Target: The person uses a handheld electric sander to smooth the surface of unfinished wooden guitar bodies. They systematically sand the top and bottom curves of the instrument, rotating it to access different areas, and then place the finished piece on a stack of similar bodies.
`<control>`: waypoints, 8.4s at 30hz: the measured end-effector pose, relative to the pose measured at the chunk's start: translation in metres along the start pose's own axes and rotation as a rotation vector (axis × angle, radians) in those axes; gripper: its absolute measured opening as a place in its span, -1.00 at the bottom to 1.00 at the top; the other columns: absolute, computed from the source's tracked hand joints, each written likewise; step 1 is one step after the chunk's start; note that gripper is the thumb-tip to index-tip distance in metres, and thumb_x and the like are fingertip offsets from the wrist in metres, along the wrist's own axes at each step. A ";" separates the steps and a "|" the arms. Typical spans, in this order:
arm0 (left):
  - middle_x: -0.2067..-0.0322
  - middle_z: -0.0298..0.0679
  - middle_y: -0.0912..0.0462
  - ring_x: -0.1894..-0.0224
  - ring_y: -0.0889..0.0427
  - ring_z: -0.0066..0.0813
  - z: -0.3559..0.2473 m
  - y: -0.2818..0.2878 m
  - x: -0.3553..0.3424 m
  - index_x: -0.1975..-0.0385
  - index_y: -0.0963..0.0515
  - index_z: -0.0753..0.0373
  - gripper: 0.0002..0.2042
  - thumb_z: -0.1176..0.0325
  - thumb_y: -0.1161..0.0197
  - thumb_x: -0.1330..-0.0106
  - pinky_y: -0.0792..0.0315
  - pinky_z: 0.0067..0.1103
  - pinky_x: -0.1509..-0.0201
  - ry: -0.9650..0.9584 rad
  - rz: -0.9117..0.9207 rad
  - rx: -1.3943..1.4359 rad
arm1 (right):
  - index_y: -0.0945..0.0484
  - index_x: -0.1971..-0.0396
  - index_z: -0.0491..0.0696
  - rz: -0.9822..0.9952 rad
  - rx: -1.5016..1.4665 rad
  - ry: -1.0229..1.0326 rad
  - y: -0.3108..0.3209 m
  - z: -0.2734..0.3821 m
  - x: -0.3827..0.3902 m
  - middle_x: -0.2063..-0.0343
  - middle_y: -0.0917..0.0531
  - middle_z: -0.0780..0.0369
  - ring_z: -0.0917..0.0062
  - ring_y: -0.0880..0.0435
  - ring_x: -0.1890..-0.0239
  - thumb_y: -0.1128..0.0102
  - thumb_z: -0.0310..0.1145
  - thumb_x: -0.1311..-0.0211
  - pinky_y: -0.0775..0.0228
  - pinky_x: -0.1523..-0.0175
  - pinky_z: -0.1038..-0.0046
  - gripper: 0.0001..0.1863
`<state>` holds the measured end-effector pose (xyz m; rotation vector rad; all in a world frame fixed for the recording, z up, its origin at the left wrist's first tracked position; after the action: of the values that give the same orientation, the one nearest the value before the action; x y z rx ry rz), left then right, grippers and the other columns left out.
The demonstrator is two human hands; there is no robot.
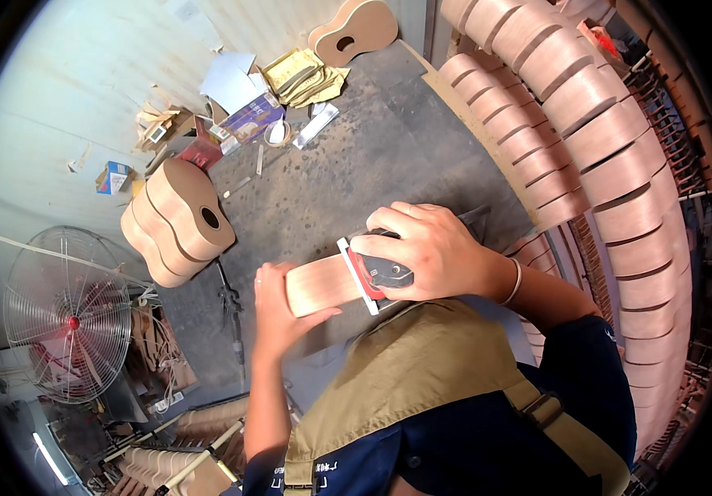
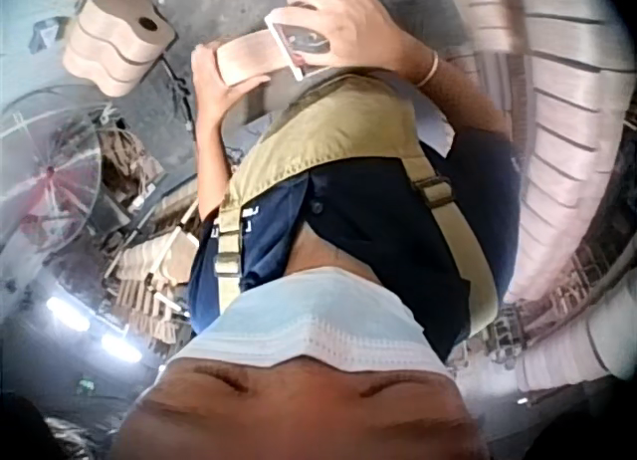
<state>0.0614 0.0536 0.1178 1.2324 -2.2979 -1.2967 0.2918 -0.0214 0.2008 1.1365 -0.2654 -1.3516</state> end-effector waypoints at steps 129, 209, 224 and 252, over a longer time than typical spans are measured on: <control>-0.42 0.06 -0.60 -0.58 -0.47 -0.01 -0.035 -0.063 0.019 -0.46 -0.54 0.42 -0.40 0.19 -0.31 -0.51 -0.19 -0.04 -0.73 0.038 0.001 -0.253 | -0.58 -0.33 -0.01 0.030 0.177 -0.043 -0.086 -0.010 -0.105 -0.06 -0.67 0.12 0.14 -0.77 -0.03 -0.62 -0.47 0.04 -0.71 0.08 0.18 -0.20; -0.55 0.19 -0.22 -0.59 -0.17 0.36 -0.047 -0.047 0.040 -0.49 -0.27 0.23 -0.10 -0.06 -0.63 -0.32 -0.15 0.17 -0.63 -0.065 -0.364 -0.376 | -0.60 -0.24 0.02 0.118 -0.120 -0.101 -0.092 -0.026 -0.108 0.00 -0.68 0.10 0.05 -0.80 0.12 -0.70 -0.18 -0.08 -0.68 0.06 0.06 -0.29; -0.59 0.21 -0.14 -0.65 -0.07 0.37 -0.043 -0.049 0.045 -0.60 -0.18 0.20 0.18 -0.41 -0.65 -0.16 -0.05 0.31 -0.66 -0.052 -0.416 -0.362 | -0.64 -0.25 -0.01 0.149 -0.230 -0.104 -0.082 -0.007 -0.104 -0.02 -0.71 0.13 0.08 -0.83 0.09 -0.73 -0.22 -0.05 -0.72 0.02 0.12 -0.27; -0.26 -0.04 -0.65 -0.34 -0.59 0.04 -0.038 -0.053 0.028 -0.23 -0.64 0.30 -0.31 -0.02 -0.67 -0.20 -0.39 -0.08 -0.45 0.055 -0.162 -0.219 | -0.66 -0.33 0.11 0.185 0.038 -0.121 -0.095 -0.057 -0.122 -0.03 -0.70 0.15 0.12 -0.82 0.01 -0.73 -0.29 0.07 -0.71 -0.02 0.15 -0.18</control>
<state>0.0946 -0.0040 0.0933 1.3810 -1.9901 -1.5026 0.2401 0.1280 0.1553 1.0366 -0.4748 -1.2568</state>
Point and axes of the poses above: each hand's wrist, its own x-axis away from the middle knuckle, its own y-axis out of the back of the hand, z = x × y, the point moved 10 cm from there along -x, towards the middle knuckle
